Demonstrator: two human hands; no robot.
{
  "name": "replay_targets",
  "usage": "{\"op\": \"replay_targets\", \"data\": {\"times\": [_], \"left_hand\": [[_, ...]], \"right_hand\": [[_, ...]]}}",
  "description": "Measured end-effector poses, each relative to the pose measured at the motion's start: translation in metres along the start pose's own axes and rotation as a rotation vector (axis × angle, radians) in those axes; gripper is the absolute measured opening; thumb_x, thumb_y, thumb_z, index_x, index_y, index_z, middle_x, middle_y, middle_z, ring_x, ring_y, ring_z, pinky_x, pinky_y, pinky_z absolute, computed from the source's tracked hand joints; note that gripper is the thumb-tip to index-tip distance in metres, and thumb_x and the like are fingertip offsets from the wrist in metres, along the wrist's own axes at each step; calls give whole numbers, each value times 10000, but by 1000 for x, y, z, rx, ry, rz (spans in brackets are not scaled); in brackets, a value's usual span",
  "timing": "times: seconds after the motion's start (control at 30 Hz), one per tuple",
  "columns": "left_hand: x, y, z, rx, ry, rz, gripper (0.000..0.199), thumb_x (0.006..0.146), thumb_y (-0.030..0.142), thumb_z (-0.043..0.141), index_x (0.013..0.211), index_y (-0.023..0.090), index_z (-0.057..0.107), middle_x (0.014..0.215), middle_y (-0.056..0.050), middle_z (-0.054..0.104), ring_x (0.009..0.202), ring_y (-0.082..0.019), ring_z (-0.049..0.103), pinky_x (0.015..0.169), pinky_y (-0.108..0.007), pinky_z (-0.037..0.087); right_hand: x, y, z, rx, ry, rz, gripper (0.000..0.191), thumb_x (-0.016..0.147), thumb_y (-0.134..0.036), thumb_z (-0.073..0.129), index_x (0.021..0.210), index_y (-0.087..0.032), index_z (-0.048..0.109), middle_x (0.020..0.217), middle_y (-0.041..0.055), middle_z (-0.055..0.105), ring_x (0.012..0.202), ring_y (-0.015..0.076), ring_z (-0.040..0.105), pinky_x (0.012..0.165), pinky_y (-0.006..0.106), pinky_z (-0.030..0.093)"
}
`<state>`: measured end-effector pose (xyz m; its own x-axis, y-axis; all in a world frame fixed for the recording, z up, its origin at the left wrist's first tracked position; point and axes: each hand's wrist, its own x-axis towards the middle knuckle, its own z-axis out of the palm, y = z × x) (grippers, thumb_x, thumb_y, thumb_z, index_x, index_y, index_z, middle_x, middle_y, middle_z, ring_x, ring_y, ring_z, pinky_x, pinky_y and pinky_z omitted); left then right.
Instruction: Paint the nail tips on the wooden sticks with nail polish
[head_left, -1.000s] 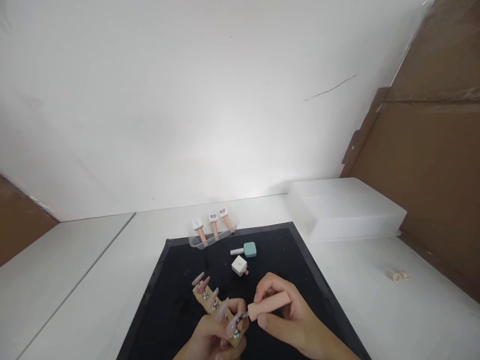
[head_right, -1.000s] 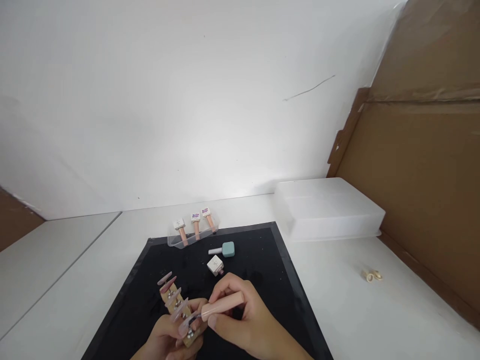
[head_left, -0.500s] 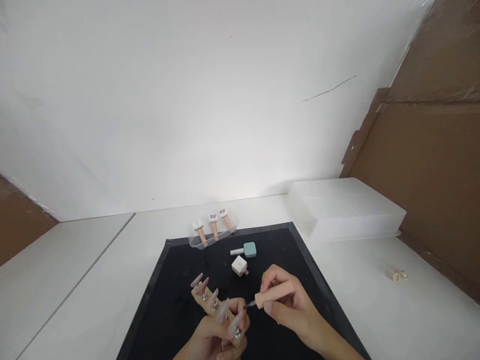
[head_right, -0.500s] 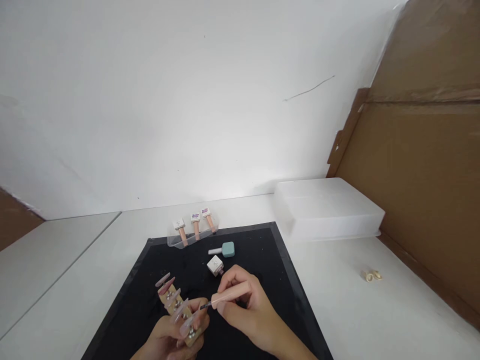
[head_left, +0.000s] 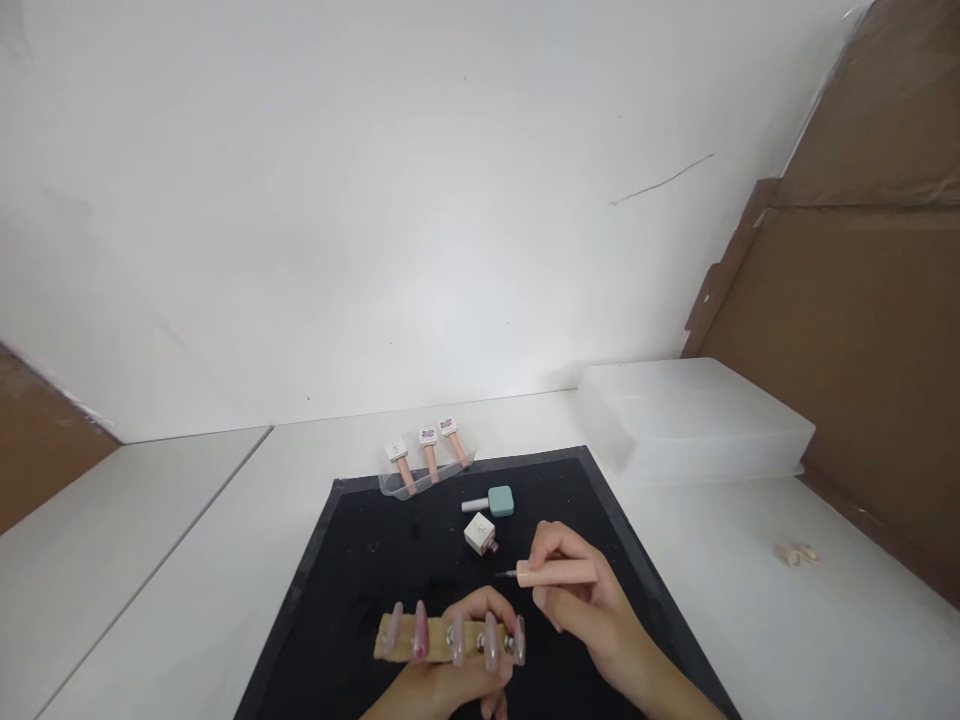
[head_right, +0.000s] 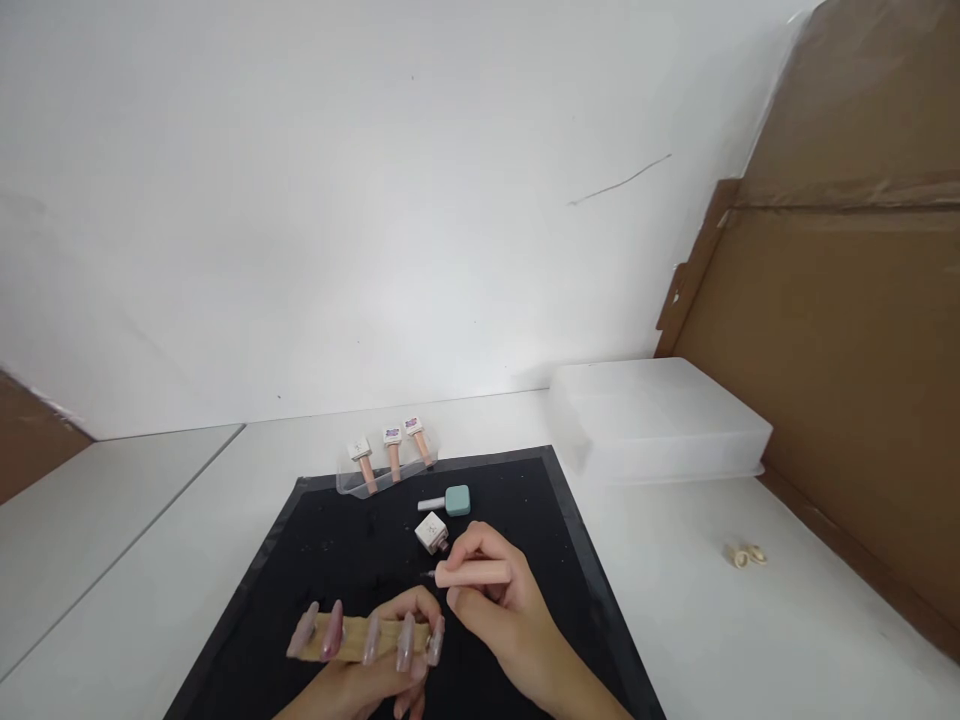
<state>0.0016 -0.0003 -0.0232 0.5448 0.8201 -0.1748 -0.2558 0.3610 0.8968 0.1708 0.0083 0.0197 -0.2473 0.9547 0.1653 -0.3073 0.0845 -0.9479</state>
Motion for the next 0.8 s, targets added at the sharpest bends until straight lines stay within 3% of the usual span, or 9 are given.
{"op": "replay_targets", "data": {"times": [0.27,0.37,0.5,0.7,0.8], "left_hand": [[7,-6,-9,-68,-180,-12,409,610,344,769,931,174,581,622,42,532,473,-61,478,574,-291,510],[8,-7,-10,-17,-130,-51,430,628,411,744,940,180,560,536,67,496,454,-70,473,562,-275,491],[9,-7,-12,127,26,-86,376,678,424,692,931,193,539,561,66,522,464,-77,503,558,-240,454],[13,-18,-19,295,200,-33,314,685,399,683,830,202,487,554,87,506,401,-49,453,486,-191,406],[13,-23,-21,346,230,-15,323,682,430,679,802,201,484,573,81,502,377,-33,399,406,-158,351]], "right_hand": [[3,1,2,-75,112,23,107,778,-227,616,708,-188,545,731,-28,429,507,78,345,444,207,256],[3,0,2,-79,119,28,124,776,-245,623,707,-188,539,726,-29,428,503,78,338,446,208,258],[4,-3,3,-85,123,56,153,768,-274,637,699,-189,529,702,-35,417,499,82,333,448,209,260],[4,-2,3,-70,113,56,150,776,-292,631,714,-193,538,680,-39,416,512,92,346,455,207,272],[4,-1,3,-70,113,51,151,767,-288,637,713,-193,534,664,-42,420,506,90,340,455,208,263]]}}
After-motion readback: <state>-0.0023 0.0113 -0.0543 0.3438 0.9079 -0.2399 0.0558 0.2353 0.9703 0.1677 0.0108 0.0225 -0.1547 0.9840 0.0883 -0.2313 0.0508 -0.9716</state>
